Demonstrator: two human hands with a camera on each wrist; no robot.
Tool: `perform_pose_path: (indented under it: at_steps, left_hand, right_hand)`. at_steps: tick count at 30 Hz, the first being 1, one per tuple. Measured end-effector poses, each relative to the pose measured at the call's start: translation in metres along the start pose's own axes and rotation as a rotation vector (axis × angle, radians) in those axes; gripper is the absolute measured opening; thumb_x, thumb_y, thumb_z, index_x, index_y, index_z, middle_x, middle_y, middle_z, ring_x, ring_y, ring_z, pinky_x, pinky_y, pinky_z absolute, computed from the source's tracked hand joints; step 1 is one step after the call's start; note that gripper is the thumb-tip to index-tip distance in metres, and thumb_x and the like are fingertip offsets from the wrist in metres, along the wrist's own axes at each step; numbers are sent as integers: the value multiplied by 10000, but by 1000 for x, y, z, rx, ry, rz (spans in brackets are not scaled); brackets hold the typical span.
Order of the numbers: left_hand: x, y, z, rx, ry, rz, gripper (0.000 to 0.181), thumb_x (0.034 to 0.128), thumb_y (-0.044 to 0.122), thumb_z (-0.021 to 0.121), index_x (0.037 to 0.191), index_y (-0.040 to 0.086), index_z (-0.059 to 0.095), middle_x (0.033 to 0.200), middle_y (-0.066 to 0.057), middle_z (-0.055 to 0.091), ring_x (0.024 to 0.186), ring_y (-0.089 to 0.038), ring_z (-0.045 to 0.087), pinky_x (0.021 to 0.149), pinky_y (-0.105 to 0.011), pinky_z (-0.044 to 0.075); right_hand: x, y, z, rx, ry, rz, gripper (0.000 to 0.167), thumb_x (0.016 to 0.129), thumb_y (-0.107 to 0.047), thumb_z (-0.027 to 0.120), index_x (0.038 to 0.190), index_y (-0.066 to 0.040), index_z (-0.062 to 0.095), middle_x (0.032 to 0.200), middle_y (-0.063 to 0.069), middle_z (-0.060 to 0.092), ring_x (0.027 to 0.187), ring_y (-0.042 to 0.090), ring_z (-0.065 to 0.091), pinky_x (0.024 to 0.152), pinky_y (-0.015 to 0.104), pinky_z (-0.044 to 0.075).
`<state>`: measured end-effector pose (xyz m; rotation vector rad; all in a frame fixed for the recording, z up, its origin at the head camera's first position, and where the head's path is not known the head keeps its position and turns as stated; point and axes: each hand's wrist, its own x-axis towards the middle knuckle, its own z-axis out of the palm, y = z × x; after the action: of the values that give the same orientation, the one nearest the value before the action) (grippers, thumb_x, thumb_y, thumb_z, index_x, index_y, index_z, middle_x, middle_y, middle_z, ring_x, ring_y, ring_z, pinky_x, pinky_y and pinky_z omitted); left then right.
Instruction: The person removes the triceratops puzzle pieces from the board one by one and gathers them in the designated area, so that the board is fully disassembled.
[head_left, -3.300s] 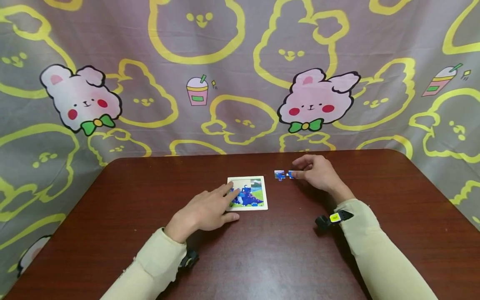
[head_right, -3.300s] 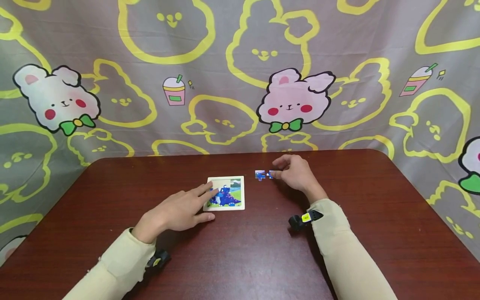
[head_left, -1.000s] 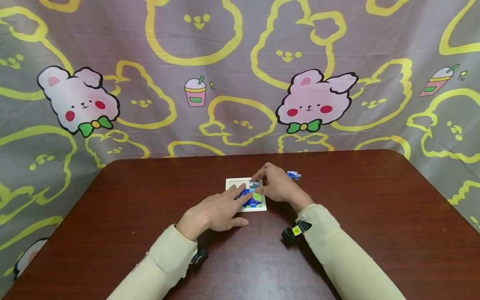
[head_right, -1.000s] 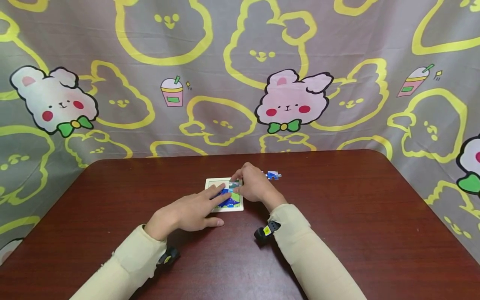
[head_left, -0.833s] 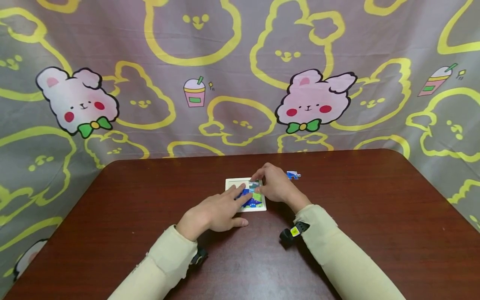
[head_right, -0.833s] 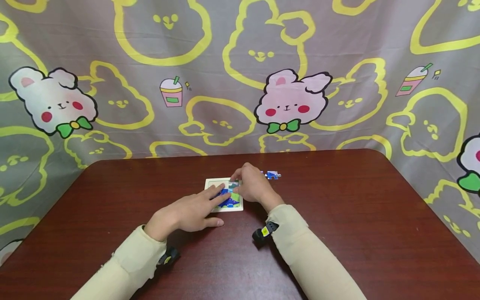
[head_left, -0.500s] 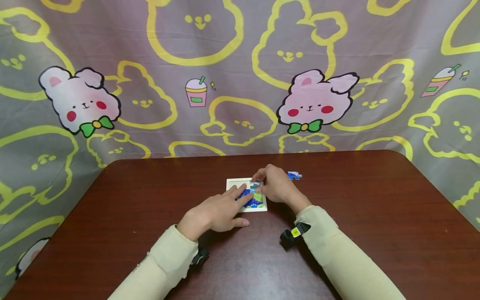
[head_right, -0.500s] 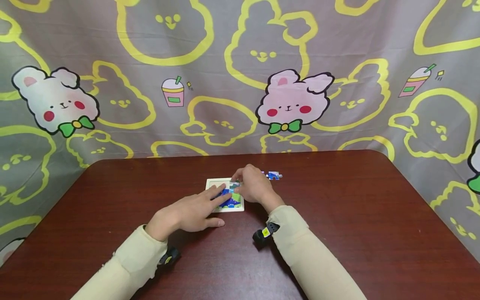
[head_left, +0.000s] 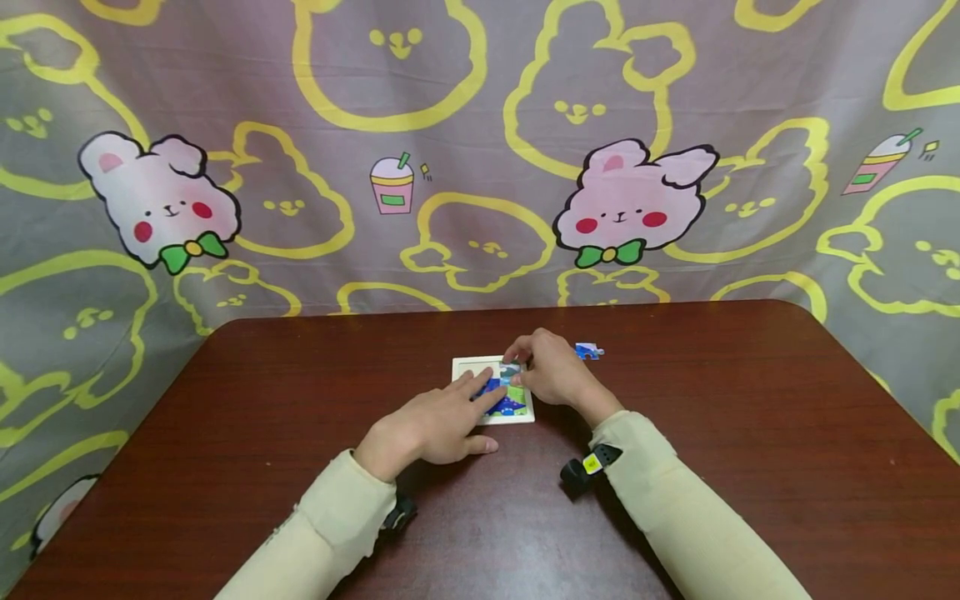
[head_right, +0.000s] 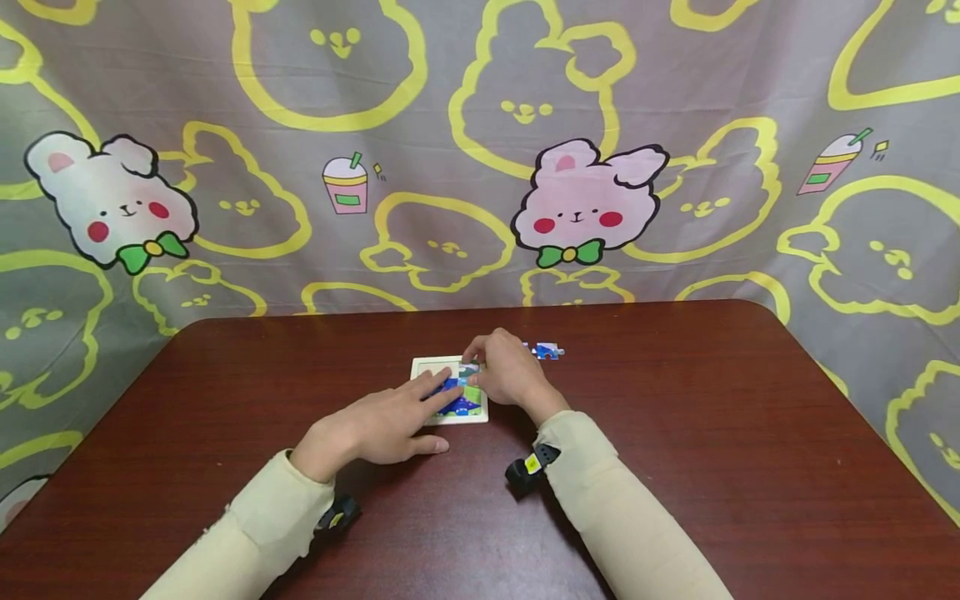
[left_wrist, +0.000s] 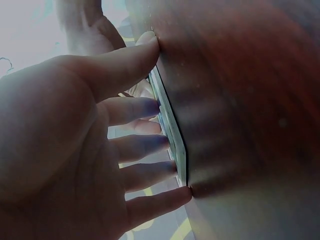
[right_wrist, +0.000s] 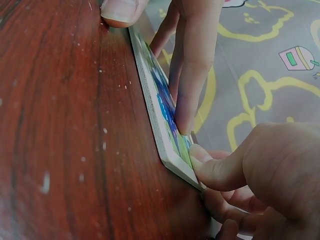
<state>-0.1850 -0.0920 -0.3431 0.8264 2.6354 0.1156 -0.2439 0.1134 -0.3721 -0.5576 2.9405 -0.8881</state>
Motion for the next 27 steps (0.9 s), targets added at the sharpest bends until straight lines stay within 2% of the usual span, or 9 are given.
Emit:
perform_pose_path:
  at_steps: [15,27]
  left_hand:
    - [-1,0,-2,0,-13,-3,759,1063,486,606,1701,239,278,1811,-49,126,1671,-320,168,1278,-540,350]
    - [-1,1,-1,-2,-11,-11,758,1063,485,606,1702,249,275,1812,-37,120,1674,-309,159,1280,-548,344]
  right_hand:
    - [-2,-3,-2,22,2,12,181,915,-103,831,1092,-123,799,1054,115,662,945,236,619,847,405,538]
    - [-3,-3,-1,44,15,4,190,925,-94,823,1105,-118,766,1131,141,658,1013,269,654,918,457,561]
